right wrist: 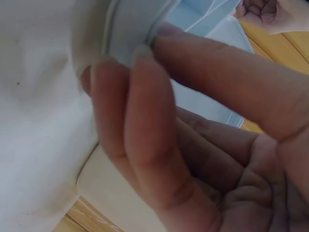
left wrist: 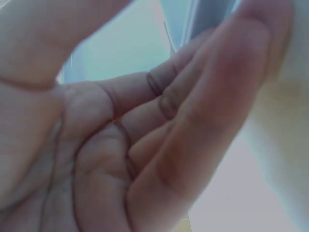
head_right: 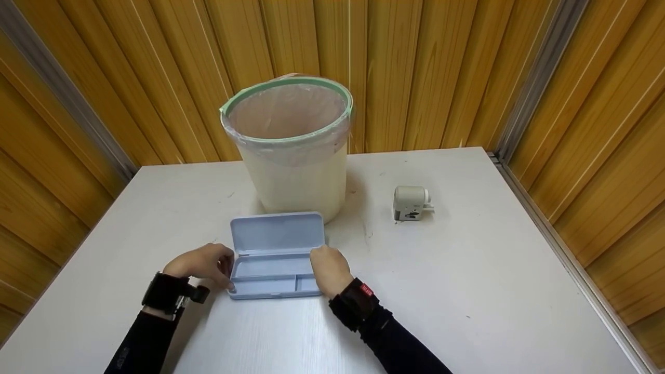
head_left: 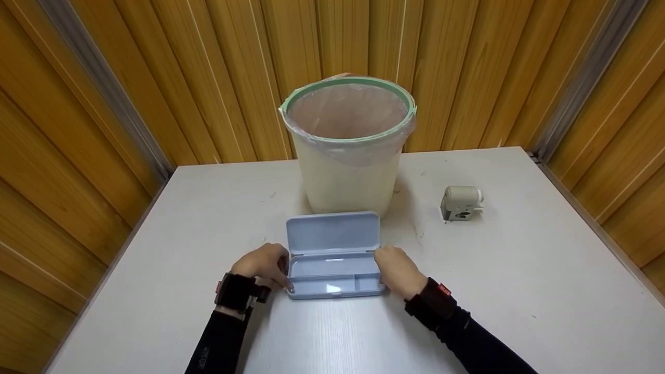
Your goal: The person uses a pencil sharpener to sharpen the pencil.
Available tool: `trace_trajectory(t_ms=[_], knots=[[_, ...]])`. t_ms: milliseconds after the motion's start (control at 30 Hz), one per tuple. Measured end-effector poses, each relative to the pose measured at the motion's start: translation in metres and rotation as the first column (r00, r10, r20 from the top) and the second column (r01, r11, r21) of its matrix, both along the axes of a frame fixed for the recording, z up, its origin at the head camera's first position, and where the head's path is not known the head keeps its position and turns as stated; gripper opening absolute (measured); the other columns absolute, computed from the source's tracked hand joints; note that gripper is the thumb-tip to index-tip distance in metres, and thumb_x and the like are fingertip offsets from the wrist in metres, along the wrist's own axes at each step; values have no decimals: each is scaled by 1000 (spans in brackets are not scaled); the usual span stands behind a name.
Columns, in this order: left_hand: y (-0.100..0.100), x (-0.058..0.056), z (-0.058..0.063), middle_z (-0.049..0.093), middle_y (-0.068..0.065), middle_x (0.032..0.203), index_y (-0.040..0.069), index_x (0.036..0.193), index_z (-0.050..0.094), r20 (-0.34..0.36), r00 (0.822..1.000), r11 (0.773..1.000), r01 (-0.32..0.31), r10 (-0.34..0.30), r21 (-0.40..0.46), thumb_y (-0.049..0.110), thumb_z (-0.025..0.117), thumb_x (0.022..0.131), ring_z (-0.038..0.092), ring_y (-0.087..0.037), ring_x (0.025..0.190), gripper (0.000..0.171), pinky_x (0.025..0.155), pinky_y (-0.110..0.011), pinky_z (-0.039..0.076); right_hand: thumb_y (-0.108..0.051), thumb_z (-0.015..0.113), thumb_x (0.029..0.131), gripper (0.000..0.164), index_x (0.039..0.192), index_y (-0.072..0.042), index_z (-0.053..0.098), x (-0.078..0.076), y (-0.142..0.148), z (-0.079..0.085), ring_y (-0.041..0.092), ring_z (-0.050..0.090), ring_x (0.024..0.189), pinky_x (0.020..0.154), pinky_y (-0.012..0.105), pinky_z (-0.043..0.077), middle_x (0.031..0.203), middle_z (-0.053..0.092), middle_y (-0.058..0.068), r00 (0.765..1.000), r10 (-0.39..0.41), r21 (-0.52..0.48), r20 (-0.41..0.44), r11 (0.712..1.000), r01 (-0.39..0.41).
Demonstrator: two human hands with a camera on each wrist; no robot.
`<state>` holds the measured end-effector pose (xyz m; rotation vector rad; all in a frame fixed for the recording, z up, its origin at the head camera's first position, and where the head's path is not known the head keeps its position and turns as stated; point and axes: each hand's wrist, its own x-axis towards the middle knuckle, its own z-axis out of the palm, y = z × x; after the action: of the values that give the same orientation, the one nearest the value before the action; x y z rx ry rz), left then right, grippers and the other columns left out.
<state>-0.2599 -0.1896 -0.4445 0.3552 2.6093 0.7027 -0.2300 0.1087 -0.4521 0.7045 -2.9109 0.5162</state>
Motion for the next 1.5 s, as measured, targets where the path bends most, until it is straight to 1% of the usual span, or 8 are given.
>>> trace_trajectory(t_ms=[533, 667, 767, 933, 1033, 1167, 1300, 1500], knots=[[7, 5, 4, 60, 1, 65, 5, 71, 66, -51, 999, 999, -17, 15, -49, 12, 93, 60, 52, -12, 61, 29, 55, -24, 41, 21, 72, 60, 20, 74, 11, 62, 0, 4, 0, 40, 65, 68, 63, 47, 55, 73, 65, 24, 999, 17, -12, -38, 1000, -17], [15, 9, 9, 60, 1, 64, 7, 70, 64, -136, 990, 998, -32, 25, -53, 9, 88, 67, 53, -13, 60, 24, 55, -25, 42, 20, 75, 61, 21, 75, 11, 62, 1, 3, 0, 41, 65, 68, 62, 47, 55, 73, 65, 24, 998, 13, 18, -61, 1000, -12], [26, 9, 11, 62, -1, 70, 5, 76, 65, -250, 968, 999, 34, -35, -7, 10, 85, 72, 54, -14, 65, 21, 61, -29, 46, 18, 76, 60, 21, 74, 11, 62, 2, 3, 1, 41, 66, 67, 61, 48, 55, 73, 66, 24, 998, 0, 36, -69, 999, 2], [47, 11, 3, 71, -11, 89, 1, 91, 69, -394, 895, 974, 224, -210, -10, 9, 78, 80, 67, -25, 85, 17, 81, -42, 55, 18, 77, 60, 21, 73, 10, 62, 2, 2, 2, 41, 66, 66, 60, 48, 55, 72, 65, 24, 997, -4, 45, -80, 999, 8], [58, 13, -5, 73, -10, 90, 3, 91, 71, -417, 874, 968, 236, -248, -80, 9, 77, 81, 69, -27, 87, 13, 80, -41, 56, 19, 76, 60, 21, 73, 10, 62, 1, 2, 1, 41, 65, 66, 60, 48, 55, 72, 65, 24, 997, -2, 35, -76, 999, 5], [65, 16, -12, 72, -6, 81, 6, 84, 71, -431, 872, 972, 186, -230, -143, 8, 77, 79, 69, -23, 77, 9, 71, -37, 57, 19, 74, 60, 20, 73, 10, 62, 1, 2, 0, 41, 65, 66, 60, 48, 54, 72, 66, 24, 997, 2, 21, -74, 1000, -1], [66, 17, -16, 72, -6, 77, 6, 81, 71, -440, 871, 975, 176, -218, -135, 8, 78, 78, 68, -22, 73, 8, 68, -37, 56, 20, 75, 60, 21, 70, 8, 60, 2, 2, 0, 40, 65, 65, 59, 47, 54, 70, 65, 23, 996, 10, 27, -87, 1000, -7], [68, 17, -16, 68, -7, 76, 4, 80, 66, -405, 891, 978, 169, -205, -122, 7, 76, 79, 62, -20, 71, 10, 65, -35, 53, 18, 77, 58, 23, 70, 7, 60, 3, 2, 1, 39, 65, 66, 60, 46, 54, 70, 65, 22, 995, 3, 45, -97, 999, 1]])
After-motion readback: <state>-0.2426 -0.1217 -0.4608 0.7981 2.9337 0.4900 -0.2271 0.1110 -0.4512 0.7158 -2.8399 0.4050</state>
